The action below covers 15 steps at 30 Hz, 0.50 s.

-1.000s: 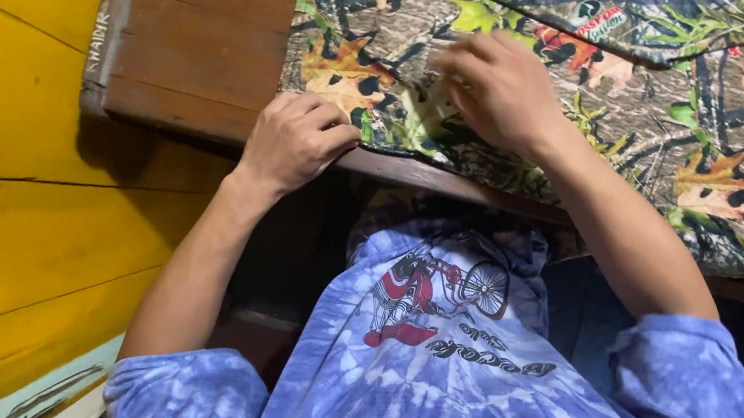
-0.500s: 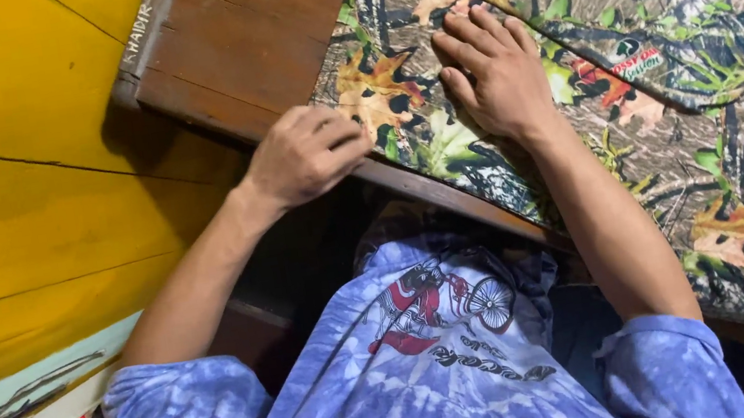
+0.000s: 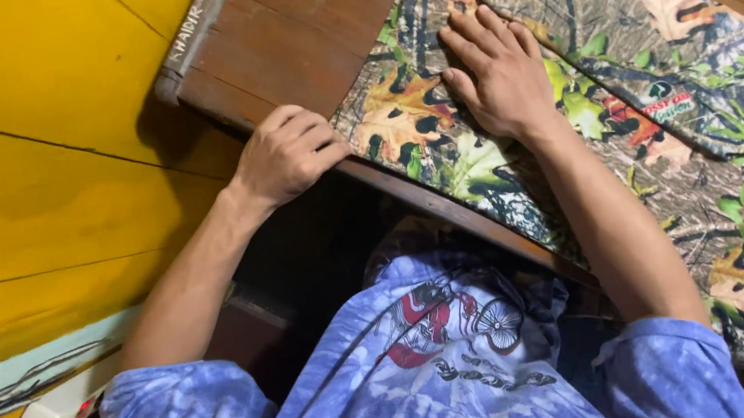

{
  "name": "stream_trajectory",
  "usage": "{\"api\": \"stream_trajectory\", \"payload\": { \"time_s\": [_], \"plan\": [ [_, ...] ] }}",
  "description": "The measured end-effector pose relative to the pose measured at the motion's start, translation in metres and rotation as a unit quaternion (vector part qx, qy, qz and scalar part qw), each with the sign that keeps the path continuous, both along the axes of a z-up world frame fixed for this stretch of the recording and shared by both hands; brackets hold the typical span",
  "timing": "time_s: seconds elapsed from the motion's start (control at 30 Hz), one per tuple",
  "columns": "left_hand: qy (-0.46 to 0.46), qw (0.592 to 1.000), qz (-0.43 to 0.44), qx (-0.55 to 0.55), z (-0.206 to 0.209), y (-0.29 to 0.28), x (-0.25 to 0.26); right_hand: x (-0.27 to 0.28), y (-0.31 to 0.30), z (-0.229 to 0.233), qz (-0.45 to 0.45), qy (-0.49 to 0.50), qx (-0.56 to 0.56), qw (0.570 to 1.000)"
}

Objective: The person irons a camouflage-patterned shirt laid flat on a wooden table, smoothing it with both hands and using a blue electric iron. The person folds the shirt in half and irons the folded edges before leaving it on the table.

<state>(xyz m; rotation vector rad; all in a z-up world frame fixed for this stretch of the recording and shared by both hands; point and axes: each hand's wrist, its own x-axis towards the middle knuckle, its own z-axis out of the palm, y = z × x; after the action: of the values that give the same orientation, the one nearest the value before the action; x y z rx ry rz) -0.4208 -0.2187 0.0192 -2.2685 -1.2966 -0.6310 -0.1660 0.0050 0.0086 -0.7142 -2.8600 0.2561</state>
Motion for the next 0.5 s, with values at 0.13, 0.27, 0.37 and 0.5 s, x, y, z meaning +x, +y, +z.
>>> {"api": "stream_trajectory", "payload": {
  "time_s": [0.13,0.27,0.37,0.5],
  "plan": [
    [0.027,0.999,0.020,-0.030,0.000,-0.007,0.001,0.001,0.000,-0.004,-0.001,-0.003,0.018,1.000],
    [-0.120,0.991,0.022,-0.063,-0.001,0.010,0.026,-0.017,-0.008,0.006,-0.007,0.000,-0.003,1.000],
    [-0.130,0.981,0.135,0.055,-0.011,0.038,0.072,-0.039,-0.010,0.015,0.032,0.005,-0.013,0.999],
    [-0.197,0.933,0.282,-0.106,-0.035,0.058,0.119,-0.065,0.020,0.016,0.024,-0.022,-0.025,0.999]
  ]
}}
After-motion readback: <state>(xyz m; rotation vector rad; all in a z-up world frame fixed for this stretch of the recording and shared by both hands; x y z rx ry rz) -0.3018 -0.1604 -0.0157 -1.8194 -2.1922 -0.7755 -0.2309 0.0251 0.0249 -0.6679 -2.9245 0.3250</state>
